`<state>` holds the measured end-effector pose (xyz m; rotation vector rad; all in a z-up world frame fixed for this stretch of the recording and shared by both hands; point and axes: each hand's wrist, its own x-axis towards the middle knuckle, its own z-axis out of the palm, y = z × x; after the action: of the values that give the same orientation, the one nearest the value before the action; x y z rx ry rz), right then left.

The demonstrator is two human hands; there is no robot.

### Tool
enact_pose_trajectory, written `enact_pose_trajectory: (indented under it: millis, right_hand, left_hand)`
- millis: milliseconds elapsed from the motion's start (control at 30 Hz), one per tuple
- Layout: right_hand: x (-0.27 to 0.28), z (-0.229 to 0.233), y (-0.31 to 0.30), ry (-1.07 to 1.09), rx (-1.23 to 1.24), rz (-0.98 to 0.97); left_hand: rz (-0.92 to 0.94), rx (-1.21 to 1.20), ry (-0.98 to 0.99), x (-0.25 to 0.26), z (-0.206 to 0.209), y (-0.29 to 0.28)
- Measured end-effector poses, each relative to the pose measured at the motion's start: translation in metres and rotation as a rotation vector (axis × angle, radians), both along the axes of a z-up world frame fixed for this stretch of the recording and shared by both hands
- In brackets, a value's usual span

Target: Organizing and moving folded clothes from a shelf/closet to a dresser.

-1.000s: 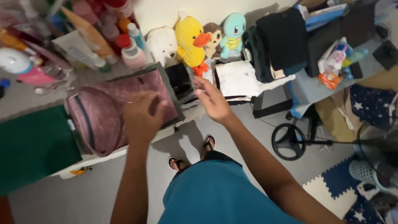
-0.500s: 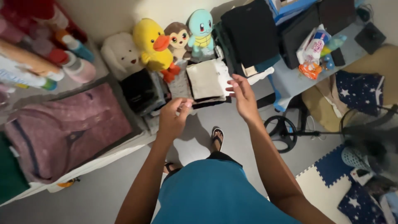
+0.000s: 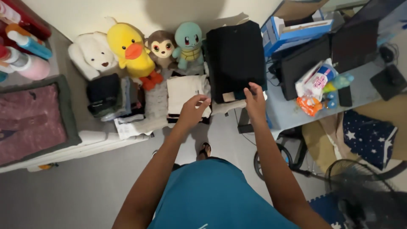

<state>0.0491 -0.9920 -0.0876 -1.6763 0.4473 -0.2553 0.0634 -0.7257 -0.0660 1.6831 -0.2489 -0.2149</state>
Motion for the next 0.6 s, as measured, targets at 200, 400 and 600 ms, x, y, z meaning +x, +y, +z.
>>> enact_pose_trajectory:
  millis: [200, 400, 600]
  right_hand:
    - [0.017, -0.004, -0.031, 0.149, 0.377, -0.105]
    - [0.031, -0.043, -0.046, 0.017, 0.583, -0.033]
    - [0.054, -0.078, -0.049, 0.002, 1.001, -0.206]
  left_hand:
    - [-0.010, -0.039, 0.281, 0.047, -0.074, -0.053]
    - [0.033, -0.639, 0.766, 0.080, -0.104, -0.084]
    - [-0.007, -0.674, 0.644, 0.088, -0.093, -0.109]
